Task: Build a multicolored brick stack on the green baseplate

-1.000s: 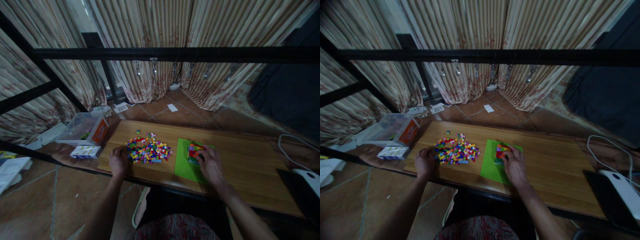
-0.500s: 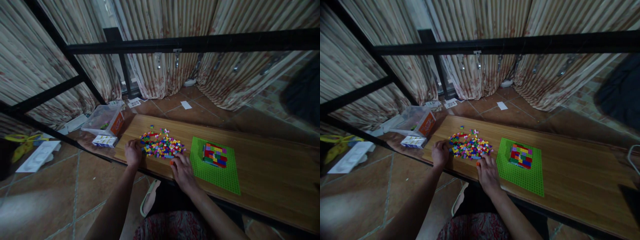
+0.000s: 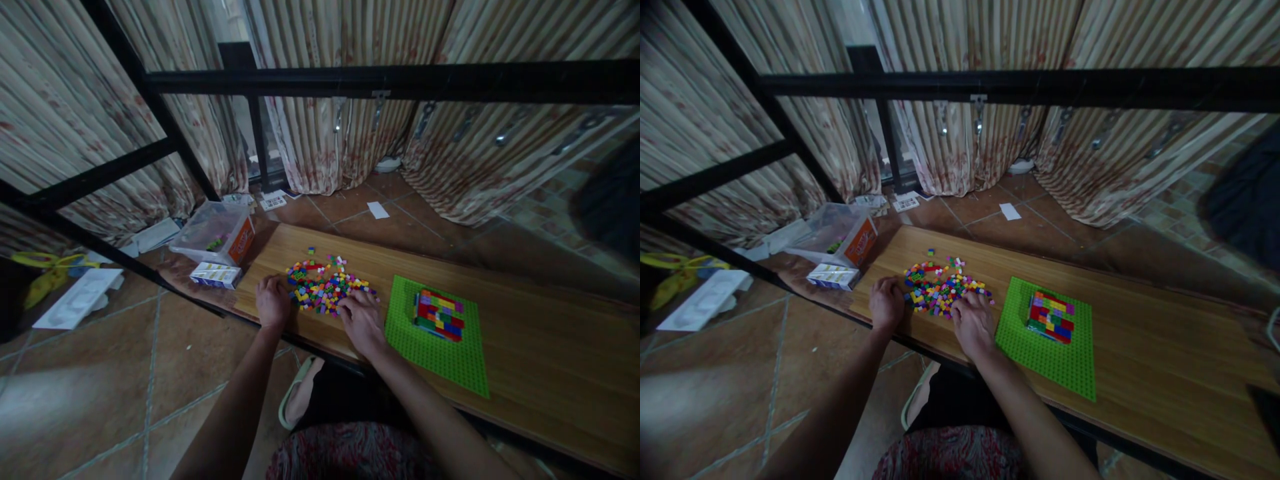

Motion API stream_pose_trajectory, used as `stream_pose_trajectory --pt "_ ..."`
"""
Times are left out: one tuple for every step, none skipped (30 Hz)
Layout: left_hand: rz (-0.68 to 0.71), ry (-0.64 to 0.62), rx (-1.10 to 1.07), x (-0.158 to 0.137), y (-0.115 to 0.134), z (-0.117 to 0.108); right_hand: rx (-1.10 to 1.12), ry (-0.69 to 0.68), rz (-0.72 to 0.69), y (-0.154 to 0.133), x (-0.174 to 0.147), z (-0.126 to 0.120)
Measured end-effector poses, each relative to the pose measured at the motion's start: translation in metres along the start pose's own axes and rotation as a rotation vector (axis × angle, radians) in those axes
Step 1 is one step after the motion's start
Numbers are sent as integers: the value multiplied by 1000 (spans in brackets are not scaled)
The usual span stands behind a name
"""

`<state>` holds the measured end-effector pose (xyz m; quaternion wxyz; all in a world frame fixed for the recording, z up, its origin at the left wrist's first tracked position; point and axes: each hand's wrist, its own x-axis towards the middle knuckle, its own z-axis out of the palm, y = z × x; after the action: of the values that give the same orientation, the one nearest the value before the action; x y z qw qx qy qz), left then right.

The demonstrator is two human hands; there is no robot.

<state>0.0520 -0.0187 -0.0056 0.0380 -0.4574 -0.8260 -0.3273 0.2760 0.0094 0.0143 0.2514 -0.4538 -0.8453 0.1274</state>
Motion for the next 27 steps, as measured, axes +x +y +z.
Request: stream_pose_trajectory --pt "-4 -2 -4 0 0 0 6 5 6 2 -2 -3" --pt "-8 -4 -6 0 0 0 12 6 9 4 -3 -5" --pt "-10 -4 -7 0 0 1 17 5 11 6 -4 -9" --pt "-11 -4 -6 0 0 1 20 1 11 7 -5 -11" --pt "-10 -4 -4 0 0 1 21 -2 14 7 -5 -13" --pt "-8 -2 -1 0 0 2 19 -6 18 6 -5 -15" --pt "-5 2 2 0 0 2 14 -8 21 4 -4 -15" --pt "-1 7 4 0 -1 2 10 -12 20 0 -4 -14" --pt "3 12 5 0 -1 2 8 -17 11 -5 -3 -12" --pt "7 16 5 -1 -1 3 9 -23 -7 -10 -2 -9" --pt "10 20 3 -1 -1 3 12 -28 -27 -15 -1 -5" --pt "12 23 1 -1 -1 3 16 -34 -47 -20 0 -1" --pt "13 27 -2 -1 -1 3 19 -39 -61 -25 0 4" --pt "14 30 -5 -1 -1 2 18 -43 -68 -28 1 8" --pt "14 31 -9 -1 -1 2 14 -43 -66 -31 1 12" --pt "14 31 -11 -1 -1 2 9 -41 -62 -33 1 15" --pt "13 30 -13 -2 -1 2 5 -40 -60 -33 1 17" --pt "11 28 -15 -2 -1 2 3 -35 -57 -32 1 18" --pt "10 26 -17 -2 -1 2 1 -27 -54 -31 0 18" --pt "9 23 -18 -2 -1 2 -2 -20 -50 -29 0 17" --pt "9 21 -19 -2 -1 1 -7 -13 -46 -26 -1 16" --pt "10 19 -21 -2 -1 1 -13 -10 -45 -23 -2 14" --pt "9 15 -22 -2 -1 1 -20 -6 -45 -20 -3 13" --pt "7 11 -24 -2 -1 1 -25 -4 -49 -18 -4 11" --pt "3 9 -26 -2 0 1 -27 -1 -54 -16 -4 9" --pt "0 7 -30 -2 0 1 -27 3 -58 -14 -4 8" --pt "-2 7 -34 -2 0 1 -24 8 -60 -14 -3 6"
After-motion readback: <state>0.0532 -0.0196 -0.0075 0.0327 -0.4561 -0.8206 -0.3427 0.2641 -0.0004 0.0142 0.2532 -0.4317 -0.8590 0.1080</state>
